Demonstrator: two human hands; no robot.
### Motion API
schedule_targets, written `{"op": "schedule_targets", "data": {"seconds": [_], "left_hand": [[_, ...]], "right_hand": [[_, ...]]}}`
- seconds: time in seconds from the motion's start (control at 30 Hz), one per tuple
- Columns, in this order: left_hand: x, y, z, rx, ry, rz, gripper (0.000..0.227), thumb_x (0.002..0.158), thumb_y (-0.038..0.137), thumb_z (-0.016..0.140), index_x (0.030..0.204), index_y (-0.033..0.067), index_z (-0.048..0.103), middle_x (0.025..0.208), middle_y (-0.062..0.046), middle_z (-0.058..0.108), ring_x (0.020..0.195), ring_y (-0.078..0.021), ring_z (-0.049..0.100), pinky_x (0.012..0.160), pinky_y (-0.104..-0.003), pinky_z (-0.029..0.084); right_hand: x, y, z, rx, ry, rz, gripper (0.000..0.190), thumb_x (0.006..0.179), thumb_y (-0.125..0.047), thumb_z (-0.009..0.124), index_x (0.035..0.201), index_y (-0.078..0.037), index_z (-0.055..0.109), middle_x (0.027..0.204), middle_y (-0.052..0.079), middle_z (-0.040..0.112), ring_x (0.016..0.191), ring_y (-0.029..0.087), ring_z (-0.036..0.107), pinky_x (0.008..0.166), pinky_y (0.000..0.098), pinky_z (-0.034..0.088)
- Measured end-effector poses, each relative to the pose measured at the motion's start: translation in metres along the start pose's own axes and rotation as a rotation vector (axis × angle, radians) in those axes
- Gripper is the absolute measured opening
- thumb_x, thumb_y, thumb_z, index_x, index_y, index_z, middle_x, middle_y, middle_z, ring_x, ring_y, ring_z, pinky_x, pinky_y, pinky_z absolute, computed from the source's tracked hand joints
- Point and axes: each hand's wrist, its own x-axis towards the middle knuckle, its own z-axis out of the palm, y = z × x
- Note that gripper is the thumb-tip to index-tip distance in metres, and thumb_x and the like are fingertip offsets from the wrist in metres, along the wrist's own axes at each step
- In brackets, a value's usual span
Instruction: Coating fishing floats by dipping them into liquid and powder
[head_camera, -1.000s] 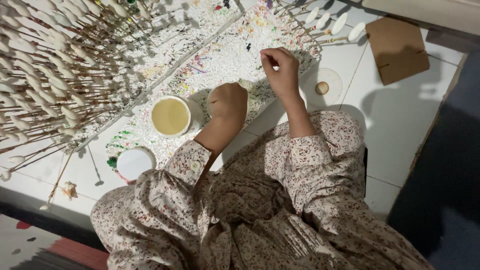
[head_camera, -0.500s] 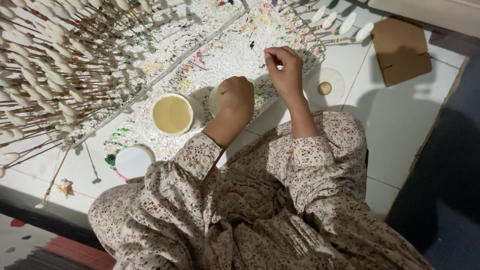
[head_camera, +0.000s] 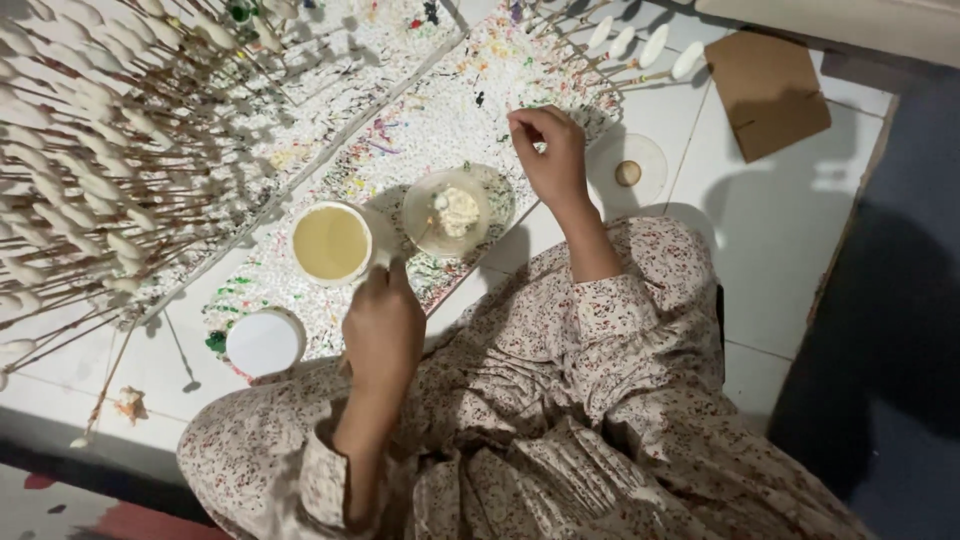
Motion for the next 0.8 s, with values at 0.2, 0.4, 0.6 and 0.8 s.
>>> {"op": "schedule_targets", "data": {"seconds": [0.2,0.4,0.6,0.8], "left_hand": [[-0.052,-0.005,0.066,-0.190,0.330,-0.055,0.020,0.094,0.000,0.070,0.112,-0.0004,0.078,0.082,-0.013,0.072,0.070,-0.0262,0.073,0.056,-0.030,0.058],[-0.060,-0.008,0.116,-0.217,0.455,-0.080,0.019,0.098,0.005,0.069,0.114,0.0024,0.078,0.082,-0.009,0.072,0.070,-0.0206,0.072,0.057,-0.028,0.059],[-0.053,-0.001,0.081,-0.310,0.425,-0.111,0.016,0.097,0.002,0.070,0.111,-0.0001,0.076,0.082,-0.012,0.072,0.071,-0.0244,0.073,0.058,-0.030,0.059],[-0.049,0.002,0.072,-0.372,0.396,-0.147,0.018,0.094,-0.002,0.070,0.111,-0.0025,0.075,0.084,-0.013,0.072,0.071,-0.0260,0.073,0.057,-0.031,0.060]], "right_hand": [[-0.028,-0.009,-0.009,-0.042,0.032,0.010,0.011,0.093,0.003,0.074,0.103,-0.001,0.078,0.088,0.014,0.069,0.078,0.027,0.072,0.068,0.0323,0.063],[-0.049,-0.017,-0.023,-0.050,0.038,0.046,0.013,0.093,0.003,0.073,0.104,-0.002,0.079,0.086,0.016,0.068,0.077,0.028,0.072,0.066,0.0330,0.062],[-0.063,-0.018,-0.012,-0.014,0.034,0.112,0.013,0.093,0.003,0.073,0.102,-0.002,0.079,0.086,0.014,0.070,0.077,0.026,0.072,0.067,0.0326,0.062],[-0.086,-0.014,0.005,0.075,-0.008,0.200,0.014,0.091,0.004,0.074,0.102,-0.001,0.080,0.087,0.019,0.072,0.078,0.028,0.073,0.068,0.0360,0.062]]}}
